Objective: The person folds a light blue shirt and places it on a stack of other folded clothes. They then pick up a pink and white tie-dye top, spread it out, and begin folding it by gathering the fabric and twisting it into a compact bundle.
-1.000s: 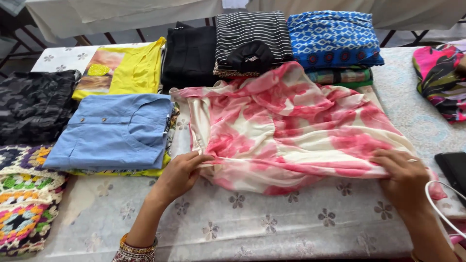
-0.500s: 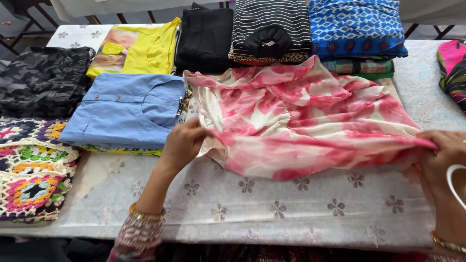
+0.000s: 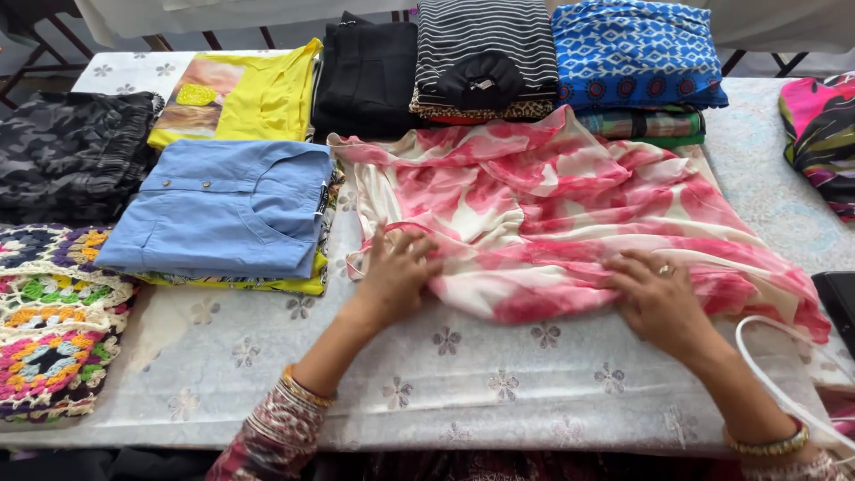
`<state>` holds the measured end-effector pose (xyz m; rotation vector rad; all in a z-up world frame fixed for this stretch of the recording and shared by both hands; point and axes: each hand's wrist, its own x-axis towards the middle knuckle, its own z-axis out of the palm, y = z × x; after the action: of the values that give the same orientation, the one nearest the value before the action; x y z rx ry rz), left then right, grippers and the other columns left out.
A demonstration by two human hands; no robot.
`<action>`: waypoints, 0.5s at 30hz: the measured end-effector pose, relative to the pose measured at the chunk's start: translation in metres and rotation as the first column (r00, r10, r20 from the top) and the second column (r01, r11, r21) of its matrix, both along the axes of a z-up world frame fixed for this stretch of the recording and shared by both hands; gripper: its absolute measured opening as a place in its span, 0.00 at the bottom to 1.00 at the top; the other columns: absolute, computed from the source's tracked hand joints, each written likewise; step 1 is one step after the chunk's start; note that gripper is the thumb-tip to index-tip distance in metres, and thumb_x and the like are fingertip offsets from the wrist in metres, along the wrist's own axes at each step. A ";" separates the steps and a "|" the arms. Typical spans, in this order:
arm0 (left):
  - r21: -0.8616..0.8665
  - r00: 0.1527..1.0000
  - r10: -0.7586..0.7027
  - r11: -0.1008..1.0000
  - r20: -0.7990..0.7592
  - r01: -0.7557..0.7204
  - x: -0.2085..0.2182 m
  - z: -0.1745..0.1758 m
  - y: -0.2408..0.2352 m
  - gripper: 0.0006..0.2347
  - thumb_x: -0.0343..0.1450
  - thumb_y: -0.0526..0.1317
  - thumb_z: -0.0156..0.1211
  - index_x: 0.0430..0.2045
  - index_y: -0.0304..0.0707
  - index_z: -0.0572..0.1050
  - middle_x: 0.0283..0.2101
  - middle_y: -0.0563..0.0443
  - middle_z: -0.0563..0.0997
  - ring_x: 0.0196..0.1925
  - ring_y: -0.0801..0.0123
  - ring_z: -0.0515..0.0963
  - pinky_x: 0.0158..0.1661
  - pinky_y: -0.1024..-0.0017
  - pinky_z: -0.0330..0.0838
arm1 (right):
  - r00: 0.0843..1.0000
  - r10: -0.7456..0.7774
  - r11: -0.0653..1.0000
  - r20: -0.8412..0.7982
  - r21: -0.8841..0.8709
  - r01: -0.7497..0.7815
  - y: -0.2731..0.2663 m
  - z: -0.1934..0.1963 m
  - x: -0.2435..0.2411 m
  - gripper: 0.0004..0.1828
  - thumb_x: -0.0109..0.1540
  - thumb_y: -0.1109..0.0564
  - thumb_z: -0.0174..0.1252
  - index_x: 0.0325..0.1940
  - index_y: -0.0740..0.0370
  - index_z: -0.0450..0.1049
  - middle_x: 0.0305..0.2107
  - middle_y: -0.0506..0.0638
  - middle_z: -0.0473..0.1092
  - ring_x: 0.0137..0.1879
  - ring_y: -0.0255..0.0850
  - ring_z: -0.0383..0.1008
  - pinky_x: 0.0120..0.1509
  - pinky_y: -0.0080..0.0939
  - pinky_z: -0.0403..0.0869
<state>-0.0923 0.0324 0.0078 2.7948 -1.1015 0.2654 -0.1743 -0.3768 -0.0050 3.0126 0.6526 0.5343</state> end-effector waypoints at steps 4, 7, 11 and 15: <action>-0.152 0.925 0.045 0.982 -0.378 -0.110 0.054 -0.020 0.026 0.18 0.69 0.38 0.62 0.54 0.57 0.78 0.55 0.56 0.82 0.63 0.68 0.76 0.76 0.49 0.50 | 0.876 -0.119 0.928 -0.467 0.262 0.266 -0.050 -0.015 0.040 0.17 0.59 0.40 0.62 0.46 0.47 0.80 0.46 0.40 0.81 0.48 0.32 0.82 0.56 0.39 0.79; -0.316 0.639 0.053 0.836 -0.767 -0.449 0.059 0.016 0.015 0.09 0.77 0.44 0.55 0.47 0.50 0.80 0.41 0.42 0.84 0.48 0.52 0.82 0.57 0.50 0.73 | 0.852 -0.035 0.831 -0.523 0.459 0.315 -0.032 0.013 0.054 0.13 0.68 0.48 0.56 0.50 0.54 0.80 0.38 0.50 0.76 0.42 0.43 0.80 0.50 0.53 0.77; -0.389 0.897 0.309 0.904 0.317 -0.175 0.049 0.014 0.005 0.10 0.63 0.40 0.65 0.36 0.47 0.81 0.38 0.51 0.82 0.45 0.59 0.81 0.47 0.57 0.71 | 0.968 -0.152 0.983 0.199 0.132 0.127 -0.005 0.013 0.059 0.13 0.60 0.52 0.66 0.48 0.56 0.79 0.43 0.51 0.77 0.50 0.47 0.76 0.58 0.53 0.72; -0.146 0.760 0.412 0.826 -0.502 -0.544 0.021 0.055 0.006 0.14 0.71 0.54 0.64 0.42 0.51 0.79 0.36 0.53 0.83 0.43 0.64 0.84 0.46 0.64 0.75 | 0.979 -0.035 0.950 0.199 0.311 -0.029 0.017 0.005 0.044 0.13 0.61 0.56 0.65 0.50 0.55 0.78 0.44 0.49 0.77 0.54 0.49 0.74 0.59 0.50 0.72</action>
<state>-0.0709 0.0389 0.0628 2.6187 -0.1969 -0.1738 -0.1304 -0.3595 0.0002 3.1773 0.6010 1.0206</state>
